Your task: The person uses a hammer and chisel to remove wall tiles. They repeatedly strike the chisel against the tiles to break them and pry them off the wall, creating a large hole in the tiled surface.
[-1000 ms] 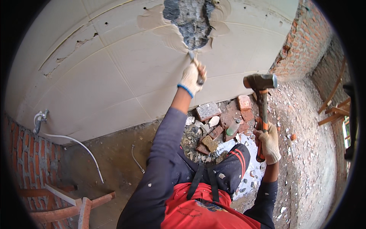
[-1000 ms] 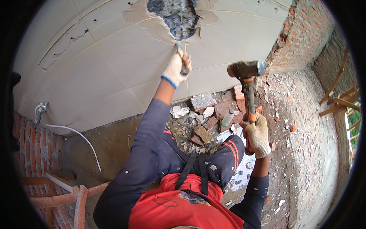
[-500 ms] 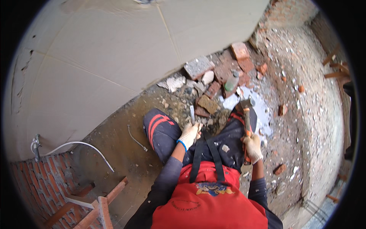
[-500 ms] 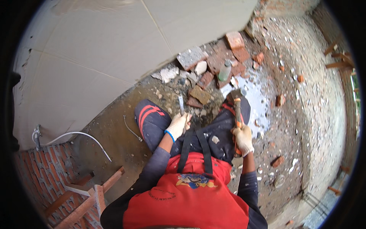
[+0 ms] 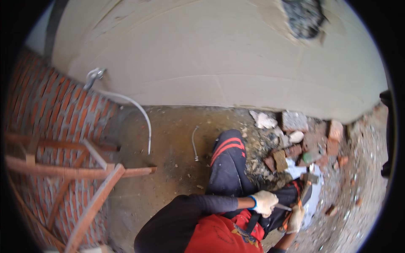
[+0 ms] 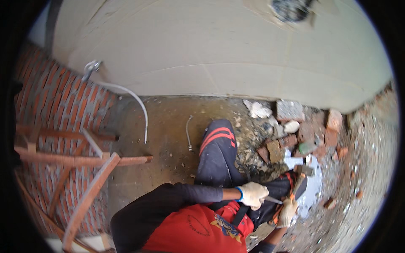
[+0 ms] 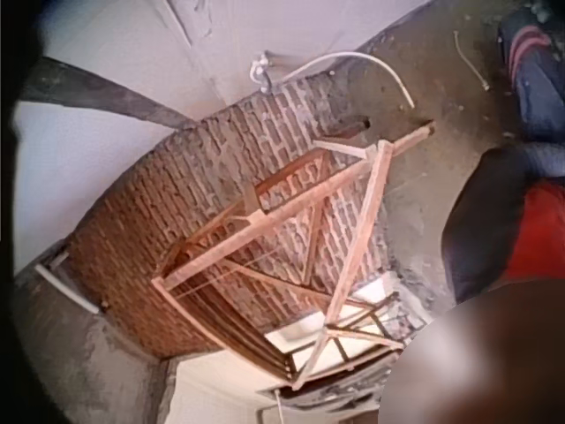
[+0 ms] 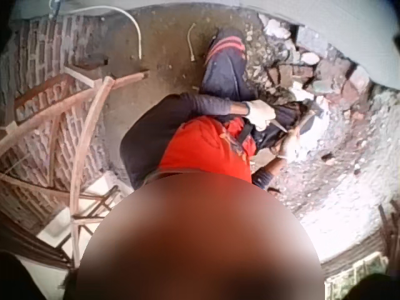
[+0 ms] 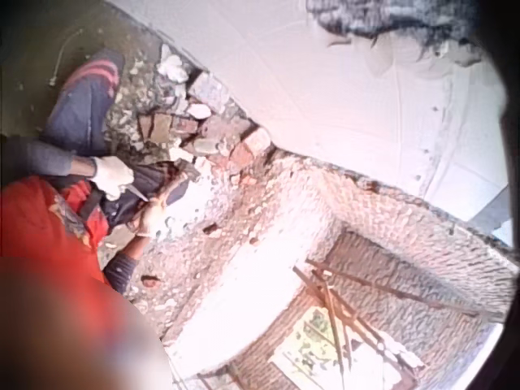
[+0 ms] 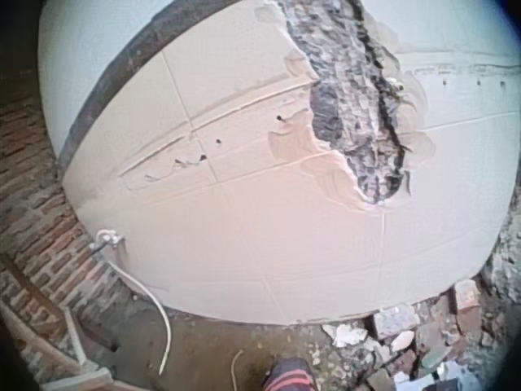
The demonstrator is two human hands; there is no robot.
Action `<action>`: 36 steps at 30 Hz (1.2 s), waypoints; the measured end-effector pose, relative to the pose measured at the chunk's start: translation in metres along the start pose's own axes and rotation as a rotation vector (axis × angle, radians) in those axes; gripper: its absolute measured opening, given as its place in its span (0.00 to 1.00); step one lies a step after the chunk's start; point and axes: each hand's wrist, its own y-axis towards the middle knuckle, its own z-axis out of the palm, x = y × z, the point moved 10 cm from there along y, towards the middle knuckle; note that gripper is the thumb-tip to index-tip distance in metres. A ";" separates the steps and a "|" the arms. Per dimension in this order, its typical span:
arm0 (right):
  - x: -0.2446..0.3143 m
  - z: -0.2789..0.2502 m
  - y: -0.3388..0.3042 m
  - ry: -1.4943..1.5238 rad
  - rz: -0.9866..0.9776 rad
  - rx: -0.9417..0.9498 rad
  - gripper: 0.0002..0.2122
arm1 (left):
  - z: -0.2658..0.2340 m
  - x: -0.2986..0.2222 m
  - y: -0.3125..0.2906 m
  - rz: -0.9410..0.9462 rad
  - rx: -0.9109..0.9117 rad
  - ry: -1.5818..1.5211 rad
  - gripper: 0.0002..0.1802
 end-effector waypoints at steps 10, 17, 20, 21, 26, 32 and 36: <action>-0.016 -0.011 0.012 0.074 0.049 -0.096 0.06 | 0.013 0.012 0.005 -0.054 -0.076 -0.046 0.15; -0.022 0.011 0.034 0.105 0.098 -0.007 0.06 | -0.012 0.040 0.005 -0.141 -0.189 -0.200 0.10; -0.021 0.015 0.039 0.107 0.117 0.009 0.07 | -0.015 0.073 0.014 -0.260 -0.240 -0.571 0.07; -0.021 0.016 0.040 0.104 0.124 0.016 0.07 | -0.013 0.087 0.018 -0.320 -0.275 -0.837 0.10; -0.025 0.014 0.044 0.107 0.146 0.044 0.07 | -0.031 0.161 0.011 -0.494 -0.772 -1.868 0.11; -0.035 0.004 0.042 0.154 0.139 0.102 0.07 | -0.050 0.200 -0.021 -0.544 -0.907 -2.058 0.06; -0.025 -0.004 0.028 0.222 0.044 0.061 0.08 | -0.095 0.187 -0.012 -0.432 -0.856 -2.051 0.07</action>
